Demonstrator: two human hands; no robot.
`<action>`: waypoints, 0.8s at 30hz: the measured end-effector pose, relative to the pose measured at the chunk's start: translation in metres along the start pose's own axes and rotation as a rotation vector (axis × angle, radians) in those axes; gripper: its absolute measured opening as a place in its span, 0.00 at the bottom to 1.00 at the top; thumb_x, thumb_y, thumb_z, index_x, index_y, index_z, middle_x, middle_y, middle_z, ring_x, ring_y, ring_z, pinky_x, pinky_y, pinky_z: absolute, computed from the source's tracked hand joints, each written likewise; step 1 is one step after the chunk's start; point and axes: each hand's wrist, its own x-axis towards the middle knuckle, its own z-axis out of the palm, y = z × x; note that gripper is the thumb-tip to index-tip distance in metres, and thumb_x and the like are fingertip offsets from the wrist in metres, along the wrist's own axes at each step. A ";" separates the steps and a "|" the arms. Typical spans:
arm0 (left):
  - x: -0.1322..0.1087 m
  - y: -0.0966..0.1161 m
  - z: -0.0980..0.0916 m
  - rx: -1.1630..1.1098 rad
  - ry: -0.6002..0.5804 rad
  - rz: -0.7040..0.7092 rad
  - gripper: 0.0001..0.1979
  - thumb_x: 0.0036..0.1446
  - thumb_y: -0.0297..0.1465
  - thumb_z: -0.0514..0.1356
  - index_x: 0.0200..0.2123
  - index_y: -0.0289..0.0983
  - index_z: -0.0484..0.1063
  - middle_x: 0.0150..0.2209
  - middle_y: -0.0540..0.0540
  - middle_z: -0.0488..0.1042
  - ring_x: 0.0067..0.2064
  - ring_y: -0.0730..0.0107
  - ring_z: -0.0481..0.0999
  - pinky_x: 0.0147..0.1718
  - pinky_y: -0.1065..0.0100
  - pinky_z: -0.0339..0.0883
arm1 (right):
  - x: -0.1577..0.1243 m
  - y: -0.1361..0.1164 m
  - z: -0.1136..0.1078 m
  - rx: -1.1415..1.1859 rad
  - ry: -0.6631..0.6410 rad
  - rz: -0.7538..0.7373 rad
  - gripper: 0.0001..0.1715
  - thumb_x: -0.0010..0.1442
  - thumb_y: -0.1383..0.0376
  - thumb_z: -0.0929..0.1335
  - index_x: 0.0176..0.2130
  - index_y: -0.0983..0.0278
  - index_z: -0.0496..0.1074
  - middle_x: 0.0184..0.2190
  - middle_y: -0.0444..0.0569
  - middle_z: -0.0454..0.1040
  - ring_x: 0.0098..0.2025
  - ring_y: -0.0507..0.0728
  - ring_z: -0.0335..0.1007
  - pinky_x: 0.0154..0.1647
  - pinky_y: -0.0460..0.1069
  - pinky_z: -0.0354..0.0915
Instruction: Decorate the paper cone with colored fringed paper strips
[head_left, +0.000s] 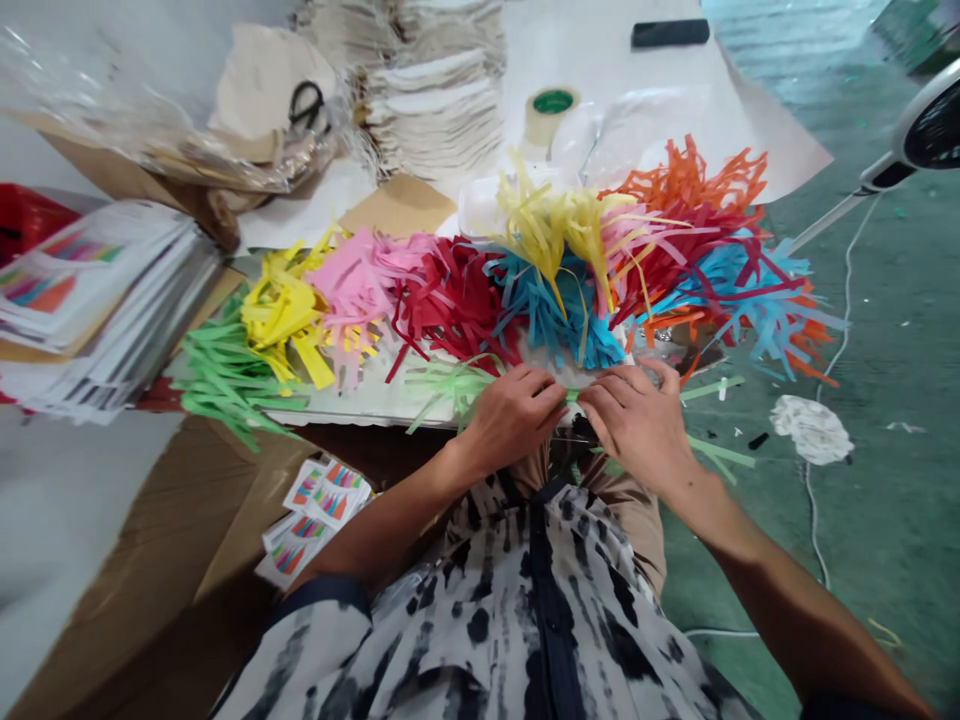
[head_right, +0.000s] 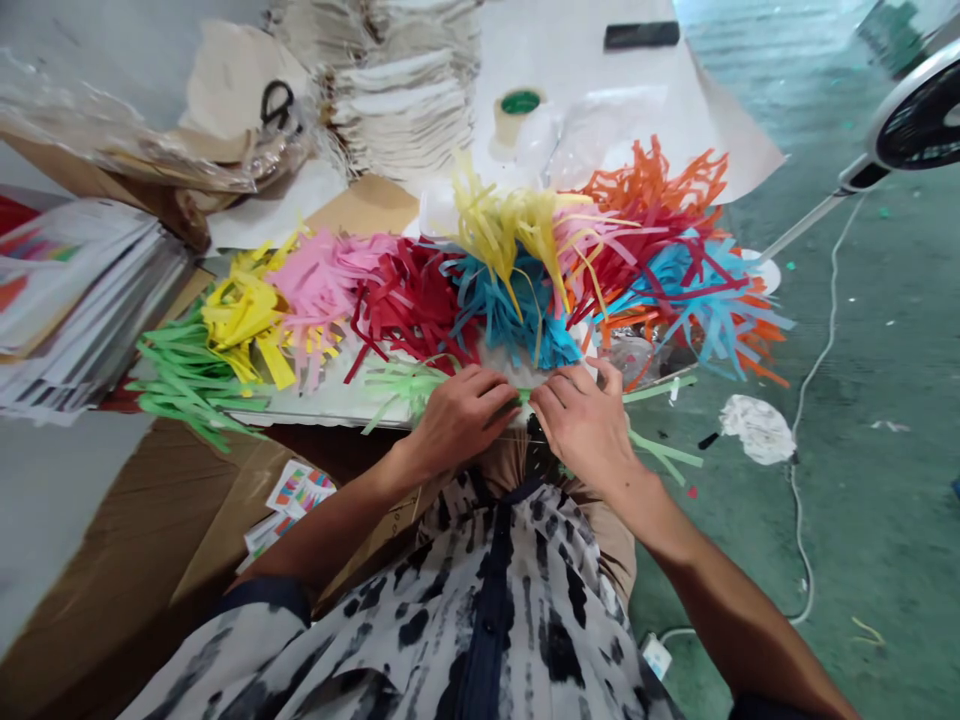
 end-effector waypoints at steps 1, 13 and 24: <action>0.001 0.000 0.001 0.027 0.003 0.010 0.10 0.73 0.34 0.57 0.41 0.37 0.76 0.40 0.43 0.77 0.42 0.60 0.73 0.40 0.60 0.68 | 0.000 0.000 0.001 0.007 -0.009 0.006 0.10 0.75 0.61 0.66 0.44 0.61 0.77 0.42 0.48 0.82 0.52 0.60 0.72 0.66 0.62 0.50; -0.021 -0.028 -0.012 -0.132 -0.004 -0.167 0.10 0.74 0.35 0.57 0.41 0.38 0.76 0.41 0.45 0.80 0.44 0.63 0.74 0.46 0.59 0.65 | -0.013 0.020 -0.001 0.116 -0.034 0.171 0.12 0.74 0.59 0.65 0.41 0.60 0.77 0.39 0.47 0.80 0.52 0.63 0.69 0.60 0.61 0.48; -0.005 -0.041 -0.018 -0.114 -0.147 -0.326 0.10 0.66 0.37 0.66 0.34 0.38 0.76 0.39 0.46 0.79 0.42 0.60 0.72 0.40 0.58 0.59 | 0.001 0.015 0.000 0.070 -0.131 0.276 0.08 0.67 0.61 0.67 0.36 0.60 0.74 0.37 0.50 0.79 0.50 0.68 0.67 0.50 0.61 0.51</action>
